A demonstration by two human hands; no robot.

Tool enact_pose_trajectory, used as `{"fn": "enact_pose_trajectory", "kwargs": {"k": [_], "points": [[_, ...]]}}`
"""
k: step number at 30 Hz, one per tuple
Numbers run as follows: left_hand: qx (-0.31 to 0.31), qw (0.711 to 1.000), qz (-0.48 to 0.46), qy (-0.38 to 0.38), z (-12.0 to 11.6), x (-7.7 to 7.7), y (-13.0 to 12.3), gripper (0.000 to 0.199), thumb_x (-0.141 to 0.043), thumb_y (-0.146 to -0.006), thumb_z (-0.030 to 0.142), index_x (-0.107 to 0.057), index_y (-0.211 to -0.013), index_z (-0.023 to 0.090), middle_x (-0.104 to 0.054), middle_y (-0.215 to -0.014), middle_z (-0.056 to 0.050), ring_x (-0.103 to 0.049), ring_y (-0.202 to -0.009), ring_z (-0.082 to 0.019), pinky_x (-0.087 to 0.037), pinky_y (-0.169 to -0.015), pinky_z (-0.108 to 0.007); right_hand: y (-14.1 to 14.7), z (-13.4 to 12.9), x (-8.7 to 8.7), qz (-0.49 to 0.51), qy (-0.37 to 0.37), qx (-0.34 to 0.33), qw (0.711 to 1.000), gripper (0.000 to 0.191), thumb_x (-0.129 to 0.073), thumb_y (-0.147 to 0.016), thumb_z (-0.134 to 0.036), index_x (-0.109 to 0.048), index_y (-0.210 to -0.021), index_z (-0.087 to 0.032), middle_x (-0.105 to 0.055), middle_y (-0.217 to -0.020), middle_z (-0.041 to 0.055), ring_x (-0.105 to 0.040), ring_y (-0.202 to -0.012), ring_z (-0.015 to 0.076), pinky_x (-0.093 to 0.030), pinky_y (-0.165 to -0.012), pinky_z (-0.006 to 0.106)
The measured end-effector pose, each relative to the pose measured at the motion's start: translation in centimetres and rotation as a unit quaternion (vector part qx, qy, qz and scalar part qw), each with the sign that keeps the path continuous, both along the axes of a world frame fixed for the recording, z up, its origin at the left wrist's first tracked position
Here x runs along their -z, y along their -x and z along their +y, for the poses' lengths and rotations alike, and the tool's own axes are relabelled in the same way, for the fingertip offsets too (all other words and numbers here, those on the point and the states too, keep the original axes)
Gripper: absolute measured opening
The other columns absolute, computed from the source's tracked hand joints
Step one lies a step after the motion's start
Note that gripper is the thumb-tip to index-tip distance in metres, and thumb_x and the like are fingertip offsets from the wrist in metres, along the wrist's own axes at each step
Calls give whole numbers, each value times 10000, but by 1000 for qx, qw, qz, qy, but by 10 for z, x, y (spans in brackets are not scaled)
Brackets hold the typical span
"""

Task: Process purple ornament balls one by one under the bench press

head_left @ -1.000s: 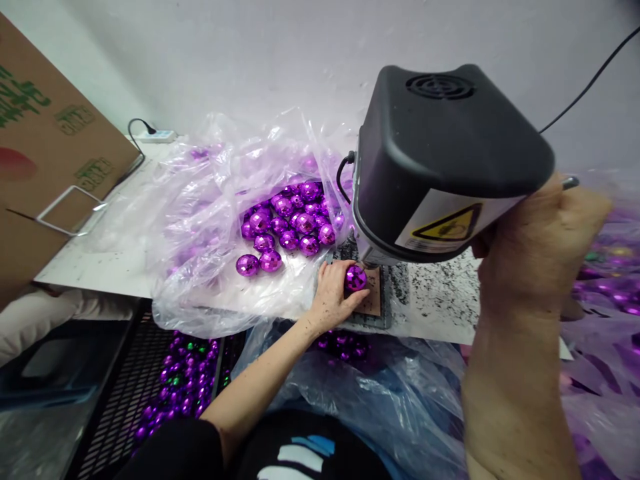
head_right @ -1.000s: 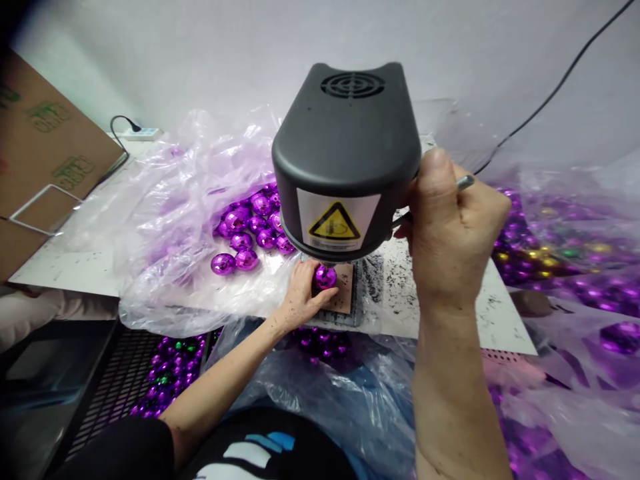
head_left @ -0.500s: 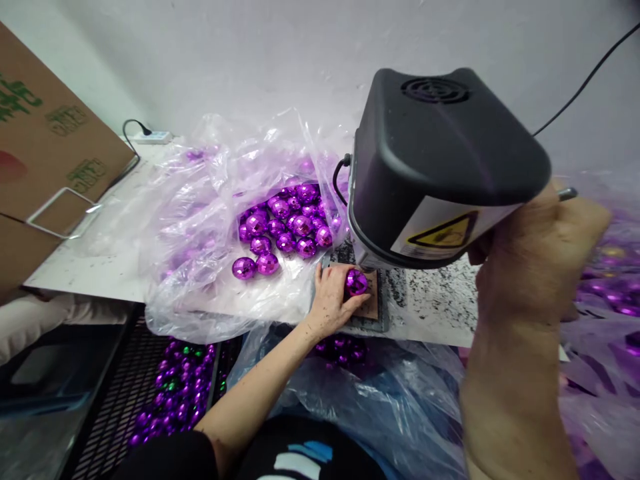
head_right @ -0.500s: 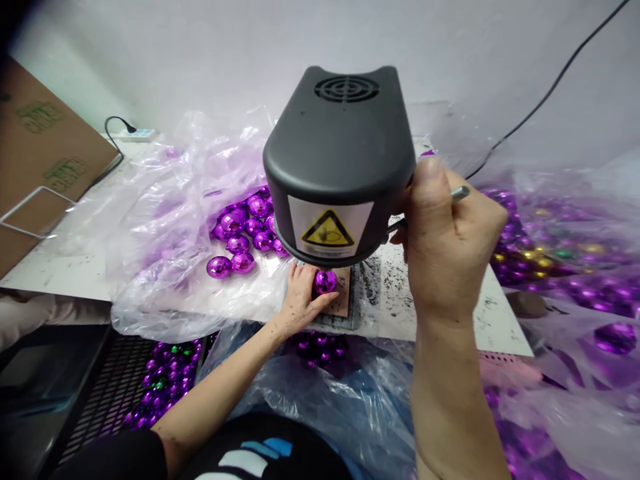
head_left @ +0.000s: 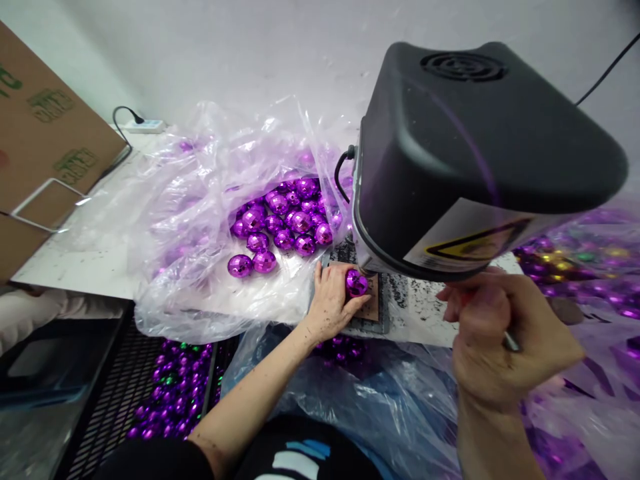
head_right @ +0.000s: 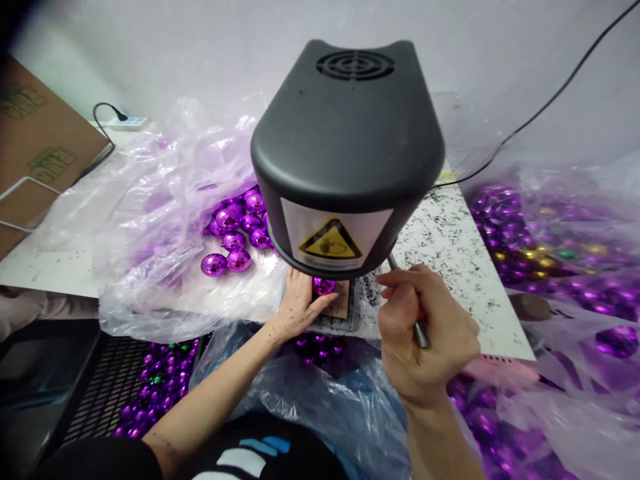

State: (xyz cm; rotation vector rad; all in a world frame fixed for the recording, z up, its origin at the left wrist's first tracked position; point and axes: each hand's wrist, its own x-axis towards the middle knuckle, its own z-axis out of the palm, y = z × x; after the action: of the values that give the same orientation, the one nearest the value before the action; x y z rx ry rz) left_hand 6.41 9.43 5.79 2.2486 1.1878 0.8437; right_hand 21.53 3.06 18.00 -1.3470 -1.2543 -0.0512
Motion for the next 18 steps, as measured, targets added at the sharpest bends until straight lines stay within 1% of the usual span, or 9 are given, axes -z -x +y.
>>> {"fn": "enact_pose_trajectory", "kwargs": {"k": [5, 9, 13, 18], "points": [[-2, 1000, 3, 2, -2, 0, 0, 444, -581, -928, 440, -481, -1272, 178, -549, -1334, -132, -463, -1292, -291, -205, -1201, -544, 8, 14, 13, 33, -84, 35, 995, 223, -515, -904, -255, -634, -764, -130, -517, -620, 8, -487, -543, 51, -359, -517, 233], [-5, 1000, 7, 1, -3, 0, -1, 441, -583, -927, 440, -487, -1268, 177, -555, -1327, -134, -478, -1280, -289, -214, -1201, -544, 12, 22, 24, 51, -169, 4, 984, 234, -505, -896, -228, -601, -713, -117, -453, -554, 5, -462, -500, 60, -371, -490, 233], [-6, 1000, 5, 2, -2, 0, -1, 438, -578, -928, 454, -491, -1259, 180, -545, -1348, -136, -467, -1299, -289, -207, -1207, -543, 14, 26, 28, 74, -182, 0, 981, 215, -478, -903, -207, -588, -737, -127, -420, -538, -5, -440, -482, 62, -409, -492, 246], [-8, 1000, 0, 3, -2, -1, -1, 450, -581, -925, 462, -483, -1262, 181, -540, -1347, -139, -449, -1323, -294, -225, -1204, -540, 15, 28, 34, 71, -207, 12, 976, 207, -466, -907, -205, -573, -748, -127, -394, -531, -9, -433, -491, 58, -407, -478, 227]]}}
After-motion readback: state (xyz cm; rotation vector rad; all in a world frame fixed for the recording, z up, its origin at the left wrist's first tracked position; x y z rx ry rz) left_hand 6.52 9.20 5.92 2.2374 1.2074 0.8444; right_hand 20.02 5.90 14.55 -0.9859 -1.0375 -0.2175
